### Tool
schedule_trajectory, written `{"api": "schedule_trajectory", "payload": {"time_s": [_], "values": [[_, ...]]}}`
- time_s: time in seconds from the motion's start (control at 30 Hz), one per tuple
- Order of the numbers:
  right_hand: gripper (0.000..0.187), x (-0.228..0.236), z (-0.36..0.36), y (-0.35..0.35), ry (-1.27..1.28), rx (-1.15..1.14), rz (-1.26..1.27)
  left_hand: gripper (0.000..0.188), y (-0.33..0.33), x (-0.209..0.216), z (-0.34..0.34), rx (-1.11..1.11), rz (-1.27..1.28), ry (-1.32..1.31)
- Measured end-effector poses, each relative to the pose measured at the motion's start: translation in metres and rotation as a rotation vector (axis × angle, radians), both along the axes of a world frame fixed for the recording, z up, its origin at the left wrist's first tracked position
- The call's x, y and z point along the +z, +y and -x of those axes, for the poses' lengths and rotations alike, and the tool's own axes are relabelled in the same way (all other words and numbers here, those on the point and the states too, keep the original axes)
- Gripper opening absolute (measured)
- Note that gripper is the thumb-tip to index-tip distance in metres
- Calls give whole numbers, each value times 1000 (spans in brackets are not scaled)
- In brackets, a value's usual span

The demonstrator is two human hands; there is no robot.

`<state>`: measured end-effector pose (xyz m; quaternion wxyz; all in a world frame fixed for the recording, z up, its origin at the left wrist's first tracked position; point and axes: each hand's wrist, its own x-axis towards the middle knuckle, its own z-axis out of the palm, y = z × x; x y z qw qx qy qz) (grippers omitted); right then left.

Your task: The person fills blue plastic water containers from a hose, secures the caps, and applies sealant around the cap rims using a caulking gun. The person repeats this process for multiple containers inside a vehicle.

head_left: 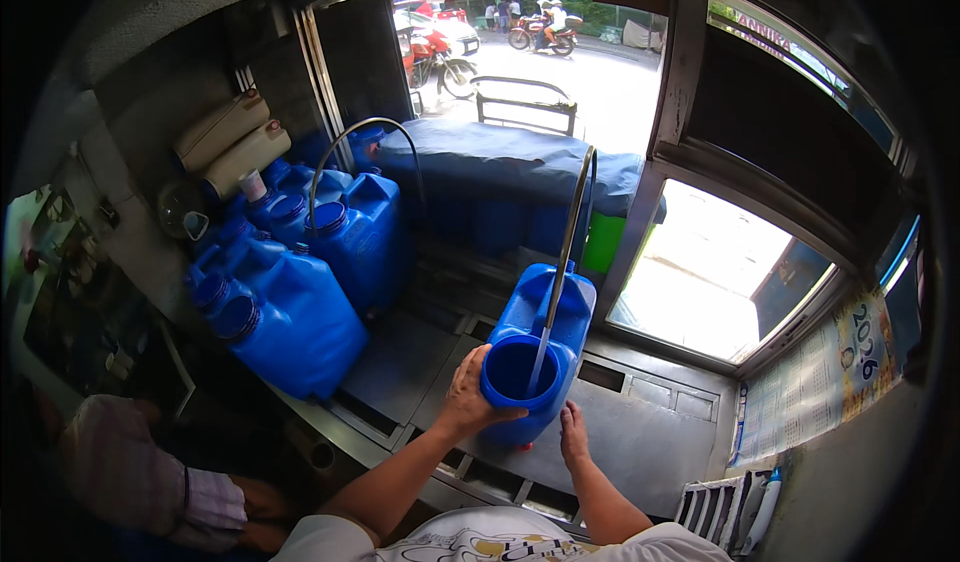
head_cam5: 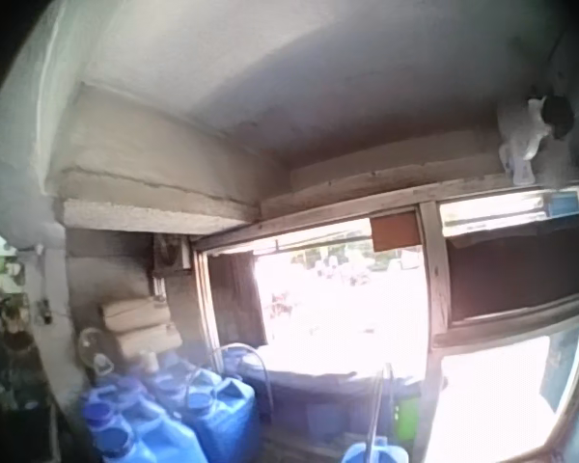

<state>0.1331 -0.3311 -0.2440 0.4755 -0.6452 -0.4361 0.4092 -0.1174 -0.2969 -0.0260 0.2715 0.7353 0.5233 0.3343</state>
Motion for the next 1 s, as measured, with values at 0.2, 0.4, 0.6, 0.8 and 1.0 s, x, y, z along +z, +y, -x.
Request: {"api": "schedule_trajectory", "payload": {"time_s": [0.2, 0.4, 0.6, 0.8, 1.0], "values": [[78, 125, 25, -4, 136, 97, -328, 135, 8, -1, -4, -39, 45, -6], [74, 151, 30, -7, 205, -70, -151, 139, 11, -23, -15, -118, 174, 40], [79, 179, 42, -22, 134, -72, 92, 140, 7, -22, -8, -145, 233, 25], [82, 171, 52, -40, 96, -56, 106, 137, 10, -24, -6, -133, 174, 23], [62, 81, 7, -132, -238, 3, 336, 137, 7, -19, -8, -131, 106, 0]]}}
